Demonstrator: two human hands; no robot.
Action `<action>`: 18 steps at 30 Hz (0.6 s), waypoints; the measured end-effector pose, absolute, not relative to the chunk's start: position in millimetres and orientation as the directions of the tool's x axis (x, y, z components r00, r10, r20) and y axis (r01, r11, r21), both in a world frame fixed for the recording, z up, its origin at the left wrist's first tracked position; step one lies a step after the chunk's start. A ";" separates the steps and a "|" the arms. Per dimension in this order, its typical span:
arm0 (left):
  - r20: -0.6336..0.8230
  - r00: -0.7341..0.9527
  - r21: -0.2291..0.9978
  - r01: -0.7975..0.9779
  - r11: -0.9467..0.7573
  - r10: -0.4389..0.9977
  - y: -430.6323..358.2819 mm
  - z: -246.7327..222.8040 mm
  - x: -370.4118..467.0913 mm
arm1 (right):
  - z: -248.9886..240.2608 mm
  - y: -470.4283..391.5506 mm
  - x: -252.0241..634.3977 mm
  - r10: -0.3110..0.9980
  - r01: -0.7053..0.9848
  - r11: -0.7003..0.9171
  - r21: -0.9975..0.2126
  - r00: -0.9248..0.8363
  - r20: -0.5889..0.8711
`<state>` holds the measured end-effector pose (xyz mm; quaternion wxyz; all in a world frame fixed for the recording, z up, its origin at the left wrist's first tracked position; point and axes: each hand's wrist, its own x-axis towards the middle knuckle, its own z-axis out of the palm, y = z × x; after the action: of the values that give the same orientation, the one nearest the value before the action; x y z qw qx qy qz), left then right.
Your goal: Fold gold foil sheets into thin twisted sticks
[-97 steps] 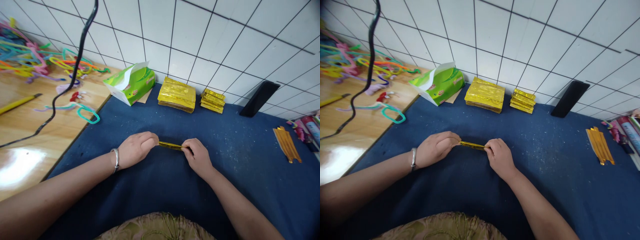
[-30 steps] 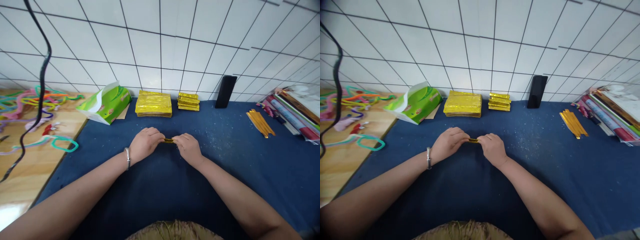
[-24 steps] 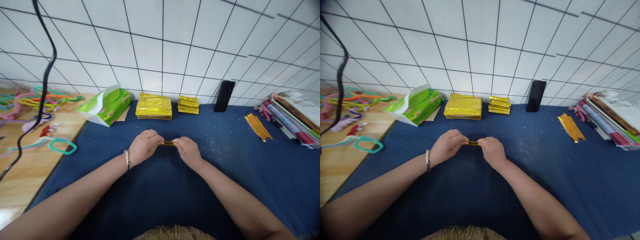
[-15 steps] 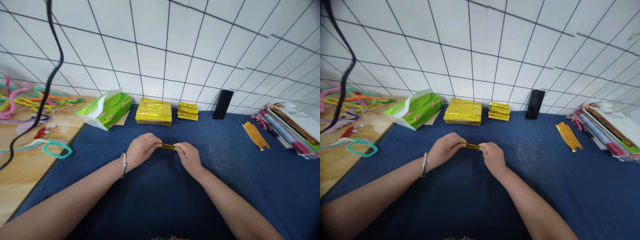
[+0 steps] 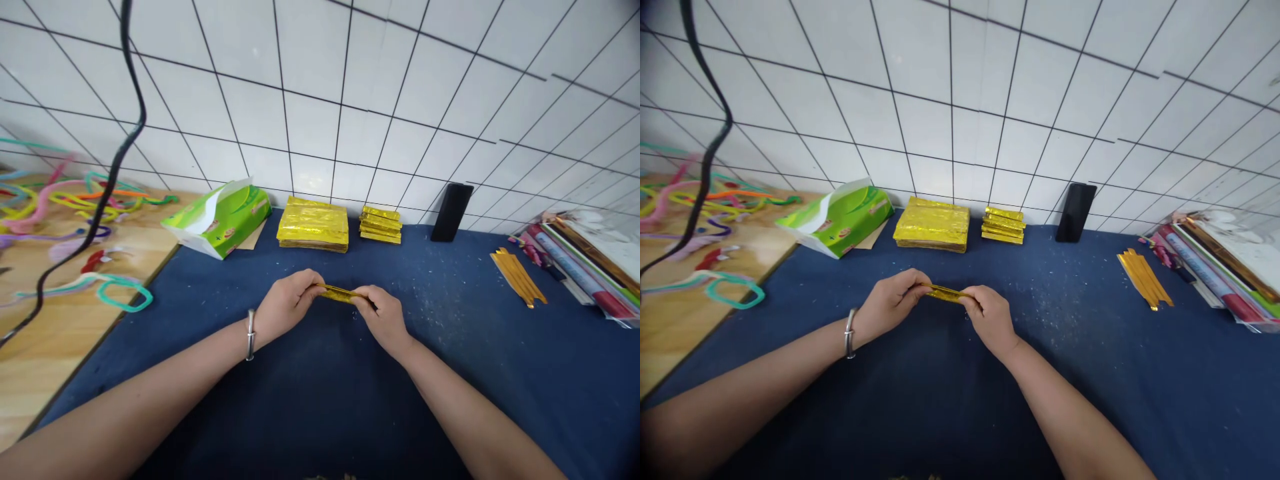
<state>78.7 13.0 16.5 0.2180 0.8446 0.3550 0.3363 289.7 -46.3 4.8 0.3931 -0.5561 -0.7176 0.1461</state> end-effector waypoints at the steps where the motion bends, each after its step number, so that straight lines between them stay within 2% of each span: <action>1: 0.396 0.524 0.633 0.439 -0.638 0.754 12.9 15.4 79.1 | 4.9 -46.7 289.7 0.911 0.682 0.340 -0.647 -0.068 0.408; 5: 0.297 0.541 0.762 0.362 -0.537 0.787 12.8 11.2 81.7 | 4.2 -48.3 289.3 0.897 0.687 0.357 -0.633 -0.062 0.439; 8: 0.259 0.545 0.796 0.346 -0.496 0.797 10.7 11.2 82.8 | 4.1 -49.7 288.6 0.895 0.677 0.369 -0.636 -0.074 0.441; 11: 0.264 0.514 0.794 0.365 -0.486 0.816 9.1 13.3 81.6 | 4.8 -49.7 288.0 0.924 0.611 0.319 -0.724 -0.031 0.381; 15: 0.287 0.377 0.845 0.333 -0.418 0.881 7.6 15.9 82.8 | 5.6 -45.8 285.1 0.970 0.304 0.164 -0.939 0.122 0.209; 18: 0.211 0.293 0.933 0.225 -0.281 0.933 -0.4 16.8 92.1 | 8.6 -45.6 277.7 0.988 0.106 0.099 -0.989 0.112 0.111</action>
<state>92.1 -0.4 16.8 0.4239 0.6831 0.4238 0.4172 277.7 -45.6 8.6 0.5284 -0.5262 -0.5198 0.4169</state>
